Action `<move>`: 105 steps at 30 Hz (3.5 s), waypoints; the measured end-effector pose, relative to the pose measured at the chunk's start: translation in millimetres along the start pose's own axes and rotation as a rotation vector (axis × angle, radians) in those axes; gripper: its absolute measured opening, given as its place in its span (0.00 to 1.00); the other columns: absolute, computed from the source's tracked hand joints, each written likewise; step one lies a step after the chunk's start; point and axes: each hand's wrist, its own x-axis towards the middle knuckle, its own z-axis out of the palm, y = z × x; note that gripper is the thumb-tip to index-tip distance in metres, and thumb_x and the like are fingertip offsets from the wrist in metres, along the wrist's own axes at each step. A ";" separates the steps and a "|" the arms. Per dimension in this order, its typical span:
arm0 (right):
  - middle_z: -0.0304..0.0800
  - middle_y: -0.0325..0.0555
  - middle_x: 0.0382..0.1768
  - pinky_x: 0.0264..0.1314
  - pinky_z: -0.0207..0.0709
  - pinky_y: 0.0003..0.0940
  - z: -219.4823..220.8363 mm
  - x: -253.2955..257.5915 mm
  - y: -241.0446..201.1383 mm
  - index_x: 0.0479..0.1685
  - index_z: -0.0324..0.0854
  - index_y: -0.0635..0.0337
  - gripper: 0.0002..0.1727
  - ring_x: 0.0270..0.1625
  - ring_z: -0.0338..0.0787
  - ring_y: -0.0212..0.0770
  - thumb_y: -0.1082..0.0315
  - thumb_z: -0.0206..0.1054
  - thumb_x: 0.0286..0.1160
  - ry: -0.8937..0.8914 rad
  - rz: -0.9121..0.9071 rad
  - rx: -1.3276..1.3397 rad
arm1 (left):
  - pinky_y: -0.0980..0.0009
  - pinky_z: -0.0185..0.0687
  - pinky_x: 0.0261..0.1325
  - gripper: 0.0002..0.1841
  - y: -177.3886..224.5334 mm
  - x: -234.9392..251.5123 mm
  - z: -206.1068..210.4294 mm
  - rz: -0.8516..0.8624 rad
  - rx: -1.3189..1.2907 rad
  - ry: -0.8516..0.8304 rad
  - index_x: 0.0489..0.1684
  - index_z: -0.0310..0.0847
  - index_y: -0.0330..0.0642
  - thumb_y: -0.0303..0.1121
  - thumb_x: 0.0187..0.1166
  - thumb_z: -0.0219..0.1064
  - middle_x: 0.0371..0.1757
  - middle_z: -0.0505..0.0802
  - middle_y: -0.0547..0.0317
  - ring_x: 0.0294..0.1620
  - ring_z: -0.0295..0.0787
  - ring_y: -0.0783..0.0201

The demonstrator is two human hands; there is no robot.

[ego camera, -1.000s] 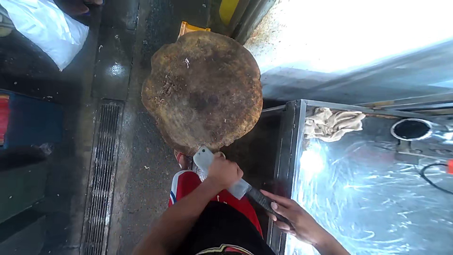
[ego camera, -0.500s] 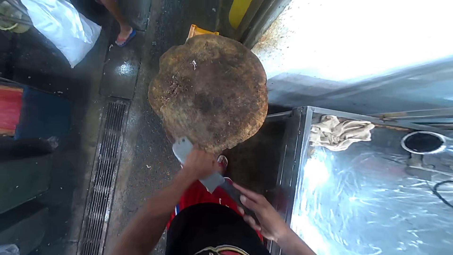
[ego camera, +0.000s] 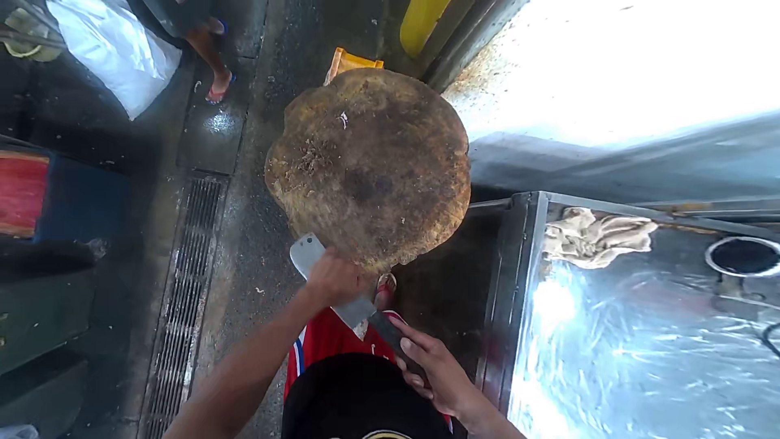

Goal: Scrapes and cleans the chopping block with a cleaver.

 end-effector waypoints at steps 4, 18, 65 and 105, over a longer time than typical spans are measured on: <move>0.83 0.44 0.33 0.15 0.70 0.25 36.3 61.5 -37.5 0.92 0.63 0.48 0.29 0.17 0.73 0.31 0.62 0.52 0.92 0.017 -0.120 0.098 | 0.42 0.74 0.71 0.27 -59.2 45.6 -55.3 0.054 0.152 0.004 0.31 0.89 0.43 0.52 0.87 0.50 0.34 0.94 0.49 0.46 0.92 0.47; 0.84 0.44 0.33 0.15 0.69 0.25 30.9 80.8 -56.7 0.92 0.64 0.49 0.28 0.17 0.73 0.31 0.63 0.51 0.94 0.031 -0.162 0.103 | 0.43 0.74 0.73 0.25 -64.5 68.9 -73.4 0.035 0.172 0.033 0.32 0.91 0.47 0.52 0.87 0.52 0.36 0.95 0.53 0.49 0.92 0.49; 0.84 0.42 0.31 0.10 0.62 0.27 -91.6 -56.5 -11.8 0.86 0.73 0.42 0.28 0.12 0.68 0.32 0.61 0.56 0.87 0.217 -0.062 -0.007 | 0.50 0.67 0.78 0.25 111.7 93.1 -8.3 0.085 0.003 -0.069 0.41 0.92 0.44 0.48 0.88 0.48 0.44 0.96 0.53 0.55 0.91 0.55; 0.83 0.41 0.29 0.10 0.63 0.25 -84.4 -59.1 4.5 0.88 0.71 0.41 0.30 0.13 0.68 0.31 0.59 0.56 0.85 0.224 -0.036 0.002 | 0.46 0.65 0.80 0.26 102.7 86.2 12.6 0.133 -0.035 -0.015 0.34 0.91 0.48 0.53 0.85 0.48 0.38 0.96 0.57 0.50 0.92 0.56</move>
